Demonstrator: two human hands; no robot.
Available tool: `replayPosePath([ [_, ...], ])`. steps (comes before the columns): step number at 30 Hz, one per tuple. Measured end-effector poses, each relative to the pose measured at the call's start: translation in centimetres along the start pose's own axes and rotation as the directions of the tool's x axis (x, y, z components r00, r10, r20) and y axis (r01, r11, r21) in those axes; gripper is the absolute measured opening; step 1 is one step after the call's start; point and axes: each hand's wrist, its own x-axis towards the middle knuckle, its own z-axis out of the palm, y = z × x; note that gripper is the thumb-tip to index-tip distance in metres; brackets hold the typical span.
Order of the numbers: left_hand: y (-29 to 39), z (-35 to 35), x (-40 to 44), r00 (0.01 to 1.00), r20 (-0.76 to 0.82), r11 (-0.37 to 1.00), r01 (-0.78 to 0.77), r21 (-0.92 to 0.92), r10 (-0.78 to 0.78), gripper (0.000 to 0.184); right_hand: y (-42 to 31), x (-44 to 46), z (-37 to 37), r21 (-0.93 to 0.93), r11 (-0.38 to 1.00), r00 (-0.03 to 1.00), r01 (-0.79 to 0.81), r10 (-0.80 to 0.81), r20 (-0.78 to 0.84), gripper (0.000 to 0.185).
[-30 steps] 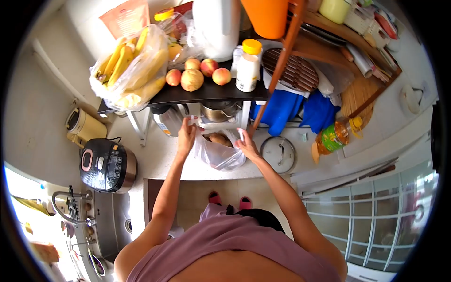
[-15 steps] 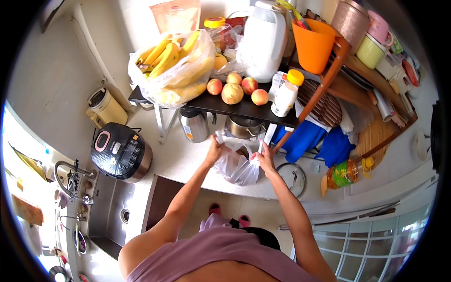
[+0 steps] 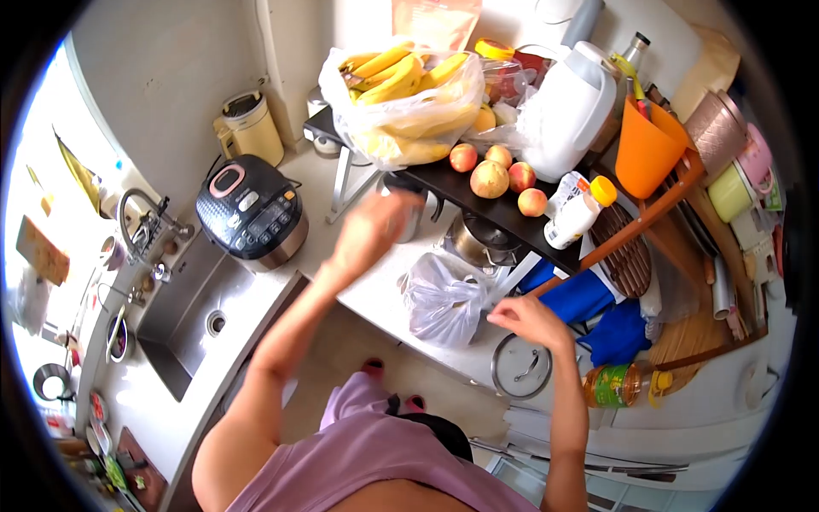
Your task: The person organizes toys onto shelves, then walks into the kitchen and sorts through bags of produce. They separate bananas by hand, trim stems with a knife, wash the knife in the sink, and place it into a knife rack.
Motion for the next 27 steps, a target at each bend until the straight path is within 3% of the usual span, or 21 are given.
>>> replayPosePath([
  [1, -0.6, -1.7, 1.3, 0.993, -0.119, 0.995, -0.015, 0.095, 0.026, 0.026, -1.9, 0.1, -1.0, 0.168, 0.962, 0.976, 0.216, -0.22, 0.005, 0.026],
  [2, -1.8, -3.6, 3.2, 0.97, -0.227, 0.98, -0.037, 0.196, 0.082, 0.026, -4.9, 0.5, -2.3, 0.151, 0.937, 0.949, 0.316, -0.308, -0.075, 0.024],
  [3, -2.9, -5.3, 5.0, 0.964, -0.24, 0.956, -0.043, 0.289, 0.116, 0.03, -6.3, 2.3, -2.8, 0.019, 0.856, 0.833, 0.517, -0.497, -0.243, 0.028],
  [4, -4.0, -6.6, 6.5, 0.955, -0.256, 0.927, -0.043, 0.373, 0.148, 0.034, -9.4, 3.5, -3.7, -0.039, 0.846, 0.784, 0.532, -0.509, -0.354, 0.031],
  [6, -6.0, -8.6, 8.8, 0.967, -0.184, 0.907, -0.09, 0.412, 0.179, 0.042, -13.5, 7.5, -4.9, -0.348, 0.741, 0.553, 0.575, -0.665, -0.502, 0.045],
  [7, -7.5, -9.0, 9.4, 0.972, -0.121, 0.905, -0.139, 0.403, 0.202, 0.053, -15.2, 9.8, -5.6, -0.511, 0.696, 0.467, 0.504, -0.717, -0.518, 0.055],
  [8, -8.6, -9.1, 9.7, 0.971, -0.117, 0.908, -0.149, 0.392, 0.21, 0.053, -16.6, 11.9, -6.2, -0.547, 0.692, 0.455, 0.471, -0.722, -0.521, 0.064],
  [11, -11.8, -9.0, 9.3, 0.984, -0.056, 0.974, -0.159, 0.164, 0.17, 0.066, -17.8, 17.1, -7.9, -0.749, 0.641, 0.451, 0.169, -0.726, -0.519, 0.07],
  [12, -13.0, -8.6, 9.0, 0.975, -0.058, 0.969, -0.205, 0.138, 0.214, 0.06, -18.2, 17.2, -8.5, -0.702, 0.701, 0.619, 0.123, -0.607, -0.498, 0.061],
  [14, -13.8, -8.2, 8.4, 0.976, -0.041, 0.975, -0.208, 0.078, 0.212, 0.05, -17.5, 17.8, -8.7, -0.807, 0.573, 0.518, 0.143, -0.738, -0.432, 0.045],
  [15, -14.4, -7.9, 8.3, 0.963, -0.071, 0.965, -0.257, 0.058, 0.261, 0.038, -17.8, 17.3, -8.4, -0.815, 0.559, 0.513, 0.153, -0.75, -0.418, 0.038],
  [17, -15.6, -7.9, 8.0, 0.938, -0.044, 0.938, -0.341, 0.068, 0.344, 0.034, -18.3, 16.5, -7.9, -0.795, 0.573, 0.536, 0.198, -0.743, -0.401, 0.03],
  [21, -15.7, -7.2, 7.5, 0.957, -0.062, 0.958, -0.286, -0.037, 0.283, 0.034, -19.8, 16.1, -8.7, -0.697, 0.66, 0.664, 0.281, -0.658, -0.355, 0.028],
  [24, -16.1, -6.5, 7.1, 0.962, -0.099, 0.96, -0.265, -0.087, 0.256, 0.034, -21.9, 17.7, -11.7, -0.689, 0.693, 0.629, 0.21, -0.636, -0.448, 0.032],
  [25, -16.2, -6.3, 7.0, 0.958, -0.12, 0.959, -0.273, -0.083, 0.262, 0.034, -23.5, 18.8, -13.0, -0.758, 0.615, 0.659, 0.219, -0.666, -0.35, 0.045],
  [26, -16.2, -6.2, 7.0, 0.959, -0.122, 0.959, -0.266, -0.094, 0.254, 0.034, -23.7, 20.3, -13.6, -0.758, 0.615, 0.669, 0.216, -0.659, -0.344, 0.045],
  [27, -16.3, -6.2, 7.1, 0.956, -0.137, 0.957, -0.273, -0.1, 0.259, 0.034, -23.8, 21.9, -14.1, -0.796, 0.524, 0.656, 0.303, -0.72, -0.224, 0.048],
])
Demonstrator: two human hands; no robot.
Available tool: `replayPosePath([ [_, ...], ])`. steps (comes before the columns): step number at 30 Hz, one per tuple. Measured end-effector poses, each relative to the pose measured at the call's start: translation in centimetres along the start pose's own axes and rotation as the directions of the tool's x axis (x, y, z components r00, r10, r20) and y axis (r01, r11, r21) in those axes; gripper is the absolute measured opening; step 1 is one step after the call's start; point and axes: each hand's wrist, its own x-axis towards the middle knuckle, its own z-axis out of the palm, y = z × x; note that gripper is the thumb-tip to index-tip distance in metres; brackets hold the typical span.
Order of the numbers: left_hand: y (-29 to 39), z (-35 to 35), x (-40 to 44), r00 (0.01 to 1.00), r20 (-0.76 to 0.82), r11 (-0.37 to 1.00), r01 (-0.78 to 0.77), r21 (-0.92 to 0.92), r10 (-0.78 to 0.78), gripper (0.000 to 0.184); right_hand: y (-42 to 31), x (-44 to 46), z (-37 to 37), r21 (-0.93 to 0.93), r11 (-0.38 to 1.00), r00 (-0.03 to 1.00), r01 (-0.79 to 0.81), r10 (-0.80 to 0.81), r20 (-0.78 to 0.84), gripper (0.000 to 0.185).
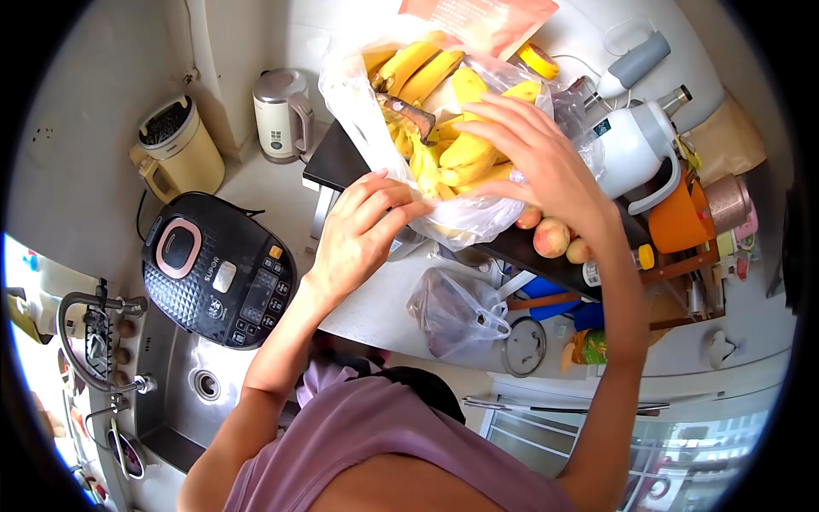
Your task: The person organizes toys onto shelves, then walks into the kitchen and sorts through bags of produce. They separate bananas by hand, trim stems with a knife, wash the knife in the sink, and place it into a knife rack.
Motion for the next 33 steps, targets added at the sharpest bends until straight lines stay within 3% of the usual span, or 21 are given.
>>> replayPosePath([
  [1, 0.0, 0.0, 0.0, 1.0, -0.015, 1.0, -0.006, -0.005, 0.006, 0.034, 0.8, 0.9, 0.6, 0.003, 0.991, 0.991, 0.133, -0.133, 0.031, 0.052],
  [5, 0.2, -0.5, 0.1, 0.999, -0.004, 0.998, 0.034, -0.06, -0.035, 0.034, 2.6, 2.0, 1.6, 0.1, 0.974, 0.949, 0.204, -0.222, 0.223, 0.054],
  [7, 0.2, -0.4, 0.0, 0.998, -0.008, 0.996, 0.058, -0.074, -0.059, 0.034, 2.6, 2.5, 1.4, -0.025, 0.944, 0.903, 0.33, -0.308, 0.301, 0.043],
  [10, 0.1, -0.2, 0.0, 0.997, -0.016, 0.994, 0.072, -0.086, -0.074, 0.035, 2.7, 2.8, 0.5, -0.172, 0.866, 0.865, 0.469, -0.412, 0.285, 0.033],
  [14, 0.1, 0.0, -0.2, 0.994, -0.023, 0.989, 0.103, -0.104, -0.105, 0.037, 1.4, 2.8, -1.5, -0.338, 0.774, 0.837, 0.536, -0.437, 0.329, 0.027],
  [16, -0.1, 0.4, -0.2, 0.996, -0.064, 0.996, 0.058, -0.072, -0.063, 0.035, 0.4, 2.4, -2.6, -0.425, 0.715, 0.831, 0.556, -0.49, 0.264, 0.023],
  [19, 0.1, 0.3, 0.2, 0.994, -0.085, 0.994, 0.059, -0.091, -0.067, 0.033, -1.8, 0.3, -2.5, -0.501, 0.695, 0.856, 0.516, -0.436, 0.278, 0.029],
  [23, 0.8, 0.9, 0.5, 0.981, -0.147, 0.99, 0.113, -0.084, -0.124, 0.024, -4.2, -1.5, -1.4, -0.653, 0.638, 0.9, 0.408, -0.4, 0.171, 0.027],
  [25, 0.8, 1.7, 0.3, 0.977, -0.17, 0.99, 0.115, -0.077, -0.126, 0.024, -5.7, -2.1, -1.3, -0.633, 0.689, 0.93, 0.353, -0.334, 0.154, 0.028],
  [28, 0.8, 2.5, 0.2, 0.97, -0.195, 0.988, 0.129, -0.088, -0.144, 0.024, -7.6, -2.4, -1.3, -0.673, 0.708, 0.973, 0.212, -0.088, 0.214, 0.033],
  [31, 0.9, 2.9, -0.1, 0.969, -0.188, 0.983, 0.142, -0.115, -0.162, 0.028, -8.3, -2.2, -1.4, -0.685, 0.696, 0.968, 0.213, -0.058, 0.242, 0.037],
  [33, 1.1, 3.1, -0.2, 0.95, -0.181, 0.959, 0.226, -0.169, -0.256, 0.038, -7.8, -1.7, -2.0, -0.651, 0.737, 0.974, 0.183, -0.047, 0.22, 0.039],
])
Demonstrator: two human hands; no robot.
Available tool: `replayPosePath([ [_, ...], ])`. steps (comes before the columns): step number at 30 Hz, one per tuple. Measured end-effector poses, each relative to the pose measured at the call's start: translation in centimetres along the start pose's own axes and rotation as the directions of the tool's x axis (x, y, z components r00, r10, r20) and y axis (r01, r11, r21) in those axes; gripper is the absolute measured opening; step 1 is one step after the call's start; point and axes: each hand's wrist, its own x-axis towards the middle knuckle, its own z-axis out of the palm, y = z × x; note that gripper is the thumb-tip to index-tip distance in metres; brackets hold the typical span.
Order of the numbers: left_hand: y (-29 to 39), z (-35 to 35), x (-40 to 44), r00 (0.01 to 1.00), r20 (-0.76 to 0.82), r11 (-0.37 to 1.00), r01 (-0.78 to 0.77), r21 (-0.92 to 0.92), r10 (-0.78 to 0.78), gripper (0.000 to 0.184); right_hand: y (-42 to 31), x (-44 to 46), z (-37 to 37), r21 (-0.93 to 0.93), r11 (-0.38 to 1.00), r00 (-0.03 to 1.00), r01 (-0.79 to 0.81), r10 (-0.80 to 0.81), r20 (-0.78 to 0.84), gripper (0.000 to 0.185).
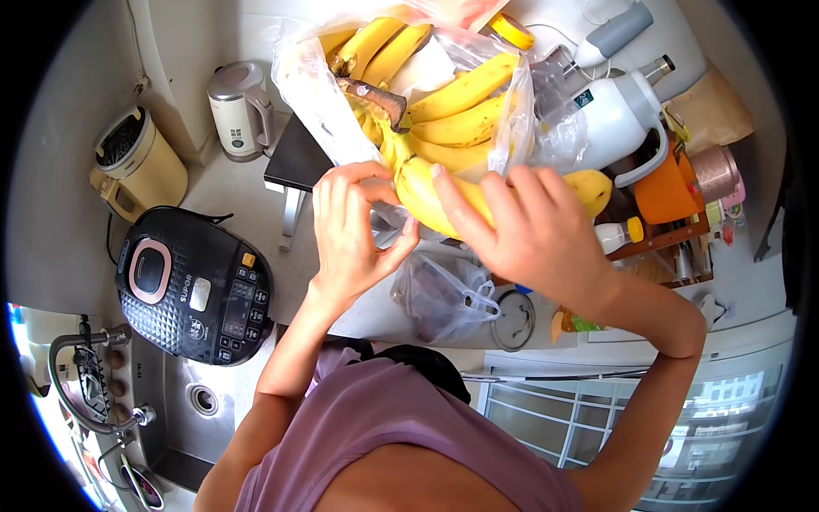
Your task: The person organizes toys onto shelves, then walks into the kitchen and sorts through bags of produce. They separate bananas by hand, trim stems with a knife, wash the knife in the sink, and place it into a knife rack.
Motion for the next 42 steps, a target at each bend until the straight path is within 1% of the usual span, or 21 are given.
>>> replayPosePath([
  [3, 0.5, 0.7, 0.6, 0.998, -0.063, 0.999, 0.019, -0.043, -0.022, 0.052, 2.1, 0.3, 0.0, 0.422, 0.902, 0.994, -0.091, 0.056, 0.094, 0.051],
  [4, 0.5, 0.9, 1.0, 0.991, -0.135, 0.998, 0.013, -0.054, -0.021, 0.055, 2.3, 0.4, 0.3, 0.423, 0.902, 0.995, -0.085, 0.051, 0.091, 0.051],
  [6, 0.3, 1.0, 1.4, 0.988, -0.15, 0.995, 0.031, -0.09, -0.045, 0.063, 2.7, 0.5, 0.7, 0.712, 0.674, 0.98, -0.197, 0.138, 0.141, 0.051],
  [8, 1.1, 0.1, 2.8, 0.997, 0.037, 0.988, 0.056, 0.144, -0.062, 0.07, 3.0, 0.6, 1.0, 0.846, 0.462, 0.963, -0.266, 0.167, 0.211, 0.05],
  [9, 0.6, 0.3, 2.8, 0.992, 0.101, 0.985, 0.059, 0.162, -0.076, 0.073, 3.2, 0.9, 0.3, 0.856, 0.033, 0.845, -0.516, 0.184, 0.502, 0.047],
  [10, 0.3, 0.3, 3.0, 0.992, 0.091, 0.984, 0.071, 0.167, -0.087, 0.073, 3.4, 1.0, 0.0, 0.635, -0.387, 0.668, -0.668, 0.064, 0.742, 0.044],
  [11, 0.1, 0.2, 3.2, 0.99, 0.113, 0.984, 0.064, 0.165, -0.084, 0.072, 3.4, 0.9, 0.1, 0.595, -0.525, 0.688, -0.608, 0.025, 0.725, 0.041],
  [12, 0.0, 0.1, 3.3, 0.987, 0.137, 0.985, 0.055, 0.163, -0.078, 0.071, 3.3, 0.4, 0.4, 0.595, -0.522, 0.69, -0.611, 0.018, 0.724, 0.041],
  [15, -0.2, 0.1, 3.3, 0.989, 0.123, 0.985, 0.062, 0.159, -0.082, 0.069, 2.1, -1.5, 1.4, 0.167, -0.859, 0.529, -0.485, -0.136, 0.837, 0.046],
  [16, -0.1, 0.1, 3.4, 0.989, 0.123, 0.984, 0.06, 0.166, -0.081, 0.068, 1.7, -2.0, 1.1, 0.164, -0.858, 0.525, -0.486, -0.137, 0.84, 0.046],
  [18, -0.1, 0.2, 3.4, 0.99, 0.118, 0.983, 0.059, 0.172, -0.08, 0.067, 1.0, -2.8, 0.7, -0.203, -0.959, 0.624, -0.197, -0.282, 0.729, 0.045],
  [20, -0.1, 0.2, 3.4, 0.992, 0.1, 0.98, 0.057, 0.19, -0.077, 0.065, -0.3, -3.7, 1.1, -0.223, -0.957, 0.669, -0.186, -0.29, 0.685, 0.052],
  [24, 0.0, 0.3, 3.3, 0.993, 0.096, 0.98, 0.057, 0.189, -0.076, 0.066, -3.2, -4.8, 2.0, -0.55, -0.835, 0.853, 0.021, -0.272, 0.446, 0.061],
  [26, 0.0, 0.4, 3.3, 0.995, 0.068, 0.98, 0.054, 0.189, -0.068, 0.067, -4.9, -4.9, 2.1, -0.735, -0.665, 0.937, 0.128, -0.161, 0.309, 0.064],
  [30, -0.2, 0.4, 3.4, 0.996, 0.067, 0.973, 0.035, 0.23, -0.051, 0.068, -7.8, -8.1, 1.1, -0.673, -0.732, 0.984, 0.103, -0.025, 0.178, 0.063],
  [34, -0.7, 1.0, 3.1, 0.998, 0.057, 0.978, -0.009, 0.207, -0.003, 0.067, -8.8, -15.6, 0.6, -0.402, -0.888, 0.924, 0.223, 0.062, 0.377, 0.058],
  [36, -0.7, 0.9, 3.0, 0.997, 0.074, 0.981, -0.036, 0.19, 0.022, 0.068, -10.3, -19.3, 0.1, -0.306, -0.839, 0.731, 0.45, 0.149, 0.666, 0.06],
  [38, -0.6, 0.7, 3.2, 0.99, 0.089, 0.984, -0.118, 0.134, 0.106, 0.069, -12.4, -23.8, 0.5, -0.128, -0.786, 0.576, 0.605, 0.32, 0.752, 0.061],
  [40, -0.1, 1.0, 3.0, 0.986, 0.075, 0.986, -0.152, 0.067, 0.147, 0.068, -14.6, -28.7, 0.4, 0.122, -0.707, 0.255, 0.696, 0.402, 0.88, 0.061],
  [41, 0.3, 1.1, 3.0, 0.987, 0.079, 0.988, -0.144, 0.056, 0.14, 0.068, -15.3, -30.4, 0.2, 0.162, -0.68, 0.19, 0.715, 0.412, 0.891, 0.061],
  [42, 0.6, 1.2, 3.0, 0.988, 0.077, 0.989, -0.136, 0.056, 0.132, 0.067, -15.9, -31.9, 0.0, 0.359, -0.675, -0.07, 0.645, 0.415, 0.907, 0.058],
])
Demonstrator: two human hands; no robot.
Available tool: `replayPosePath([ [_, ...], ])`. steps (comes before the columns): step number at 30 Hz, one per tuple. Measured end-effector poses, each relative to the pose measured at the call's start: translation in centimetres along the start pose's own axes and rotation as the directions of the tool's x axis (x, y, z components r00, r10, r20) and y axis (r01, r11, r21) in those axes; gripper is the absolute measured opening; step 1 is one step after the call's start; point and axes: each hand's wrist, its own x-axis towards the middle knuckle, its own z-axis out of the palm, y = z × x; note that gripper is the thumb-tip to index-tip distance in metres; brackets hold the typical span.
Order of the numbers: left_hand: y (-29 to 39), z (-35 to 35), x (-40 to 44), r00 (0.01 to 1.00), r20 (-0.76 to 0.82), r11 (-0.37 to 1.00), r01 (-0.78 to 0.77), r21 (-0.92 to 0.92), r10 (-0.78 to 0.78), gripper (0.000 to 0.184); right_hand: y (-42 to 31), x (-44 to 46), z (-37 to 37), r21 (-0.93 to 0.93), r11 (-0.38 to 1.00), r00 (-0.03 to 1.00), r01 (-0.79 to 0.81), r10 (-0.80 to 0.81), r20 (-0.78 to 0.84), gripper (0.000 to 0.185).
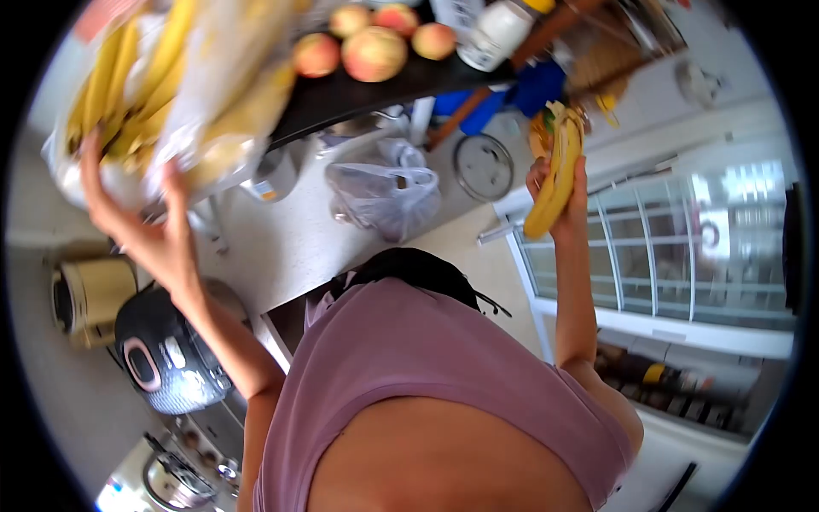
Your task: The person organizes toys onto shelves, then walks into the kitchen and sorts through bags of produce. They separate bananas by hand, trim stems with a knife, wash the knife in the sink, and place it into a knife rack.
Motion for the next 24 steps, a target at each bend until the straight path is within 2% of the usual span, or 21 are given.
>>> replayPosePath([
  [1, 0.2, 0.3, -0.1, 1.0, -0.014, 1.0, -0.016, -0.003, 0.016, 0.066, -0.5, -0.1, -1.6, -0.126, 0.981, 0.969, 0.15, -0.171, -0.179, 0.056],
  [4, 0.5, 0.7, -0.1, 0.997, -0.025, 0.992, -0.068, 0.104, 0.071, 0.063, -1.5, -0.2, -8.6, -0.128, 0.964, 0.933, 0.234, -0.26, -0.249, 0.046],
  [5, 0.1, 0.6, -0.1, 0.994, -0.03, 0.987, -0.101, 0.128, 0.106, 0.061, -1.5, 0.2, -12.1, -0.055, 0.958, 0.899, 0.283, -0.285, -0.332, 0.041],
  [7, -0.3, 0.7, -0.3, 0.992, -0.042, 0.978, -0.108, 0.178, 0.117, 0.059, -0.9, 0.8, -17.0, -0.089, 0.954, 0.864, 0.287, -0.298, -0.407, 0.042],
  [8, -0.5, 0.7, -0.3, 0.99, -0.044, 0.973, -0.12, 0.195, 0.131, 0.058, -0.5, 1.1, -19.7, -0.125, 0.954, 0.833, 0.272, -0.299, -0.466, 0.043],
  [10, -0.5, 0.6, -0.4, 0.987, -0.015, 0.956, -0.154, 0.25, 0.163, 0.055, -0.1, 2.7, -26.5, -0.169, 0.974, 0.868, 0.149, -0.21, -0.45, 0.035],
  [12, -0.6, 0.6, -0.5, 0.984, 0.006, 0.942, -0.169, 0.288, 0.175, 0.053, -0.2, 4.6, -28.3, -0.419, 0.908, 0.838, 0.003, -0.231, -0.494, 0.039],
  [13, -0.7, 0.7, -0.6, 0.986, 0.004, 0.946, -0.16, 0.281, 0.166, 0.053, -0.3, 5.7, -29.7, -0.414, 0.91, 0.837, 0.009, -0.233, -0.495, 0.039],
  [15, -1.4, 0.5, -0.8, 0.988, 0.003, 0.94, -0.147, 0.308, 0.153, 0.051, -0.4, 8.7, -32.6, -0.595, 0.779, 0.817, -0.199, -0.204, -0.539, 0.048],
  [16, -1.2, 0.4, -0.8, 0.989, 0.012, 0.92, -0.142, 0.366, 0.148, 0.051, -0.2, 10.1, -34.6, -0.591, 0.783, 0.821, -0.193, -0.201, -0.534, 0.048],
  [18, -1.8, -0.3, -0.9, 0.986, 0.05, 0.882, -0.167, 0.442, 0.161, 0.052, -0.3, 13.2, -38.5, -0.755, 0.561, 0.783, -0.34, -0.276, -0.558, 0.054],
  [19, -1.1, 0.0, -1.1, 0.993, 0.048, 0.908, -0.116, 0.403, 0.106, 0.052, -0.5, 13.9, -39.1, -0.794, 0.542, 0.815, -0.275, -0.307, -0.491, 0.058],
  [20, -0.1, 0.2, -1.2, 0.998, 0.018, 0.917, -0.056, 0.395, 0.053, 0.052, 0.1, 15.7, -43.9, -0.883, 0.458, 0.874, -0.104, -0.381, -0.301, 0.056],
  [21, 1.1, 0.5, -1.3, 1.0, 0.002, 0.911, -0.019, 0.411, 0.02, 0.053, -0.3, 17.2, -45.8, -0.982, 0.179, 0.922, -0.066, -0.366, -0.128, 0.054],
  [22, 2.0, 0.6, -0.9, 0.998, 0.021, 0.895, -0.056, 0.442, 0.052, 0.053, 1.6, 18.4, -51.0, -0.928, -0.372, 0.787, -0.021, -0.578, 0.214, 0.051],
  [23, 1.3, 0.3, -1.3, 1.0, -0.008, 0.909, 0.002, 0.417, 0.002, 0.054, 1.4, 19.7, -49.5, -0.935, 0.342, 0.849, 0.088, -0.517, -0.11, 0.051],
  [24, 1.8, 0.4, -1.0, 1.0, -0.012, 0.891, -0.004, 0.455, 0.011, 0.056, 0.2, 20.0, -48.5, -0.987, 0.161, 0.877, 0.026, -0.477, -0.055, 0.053],
])
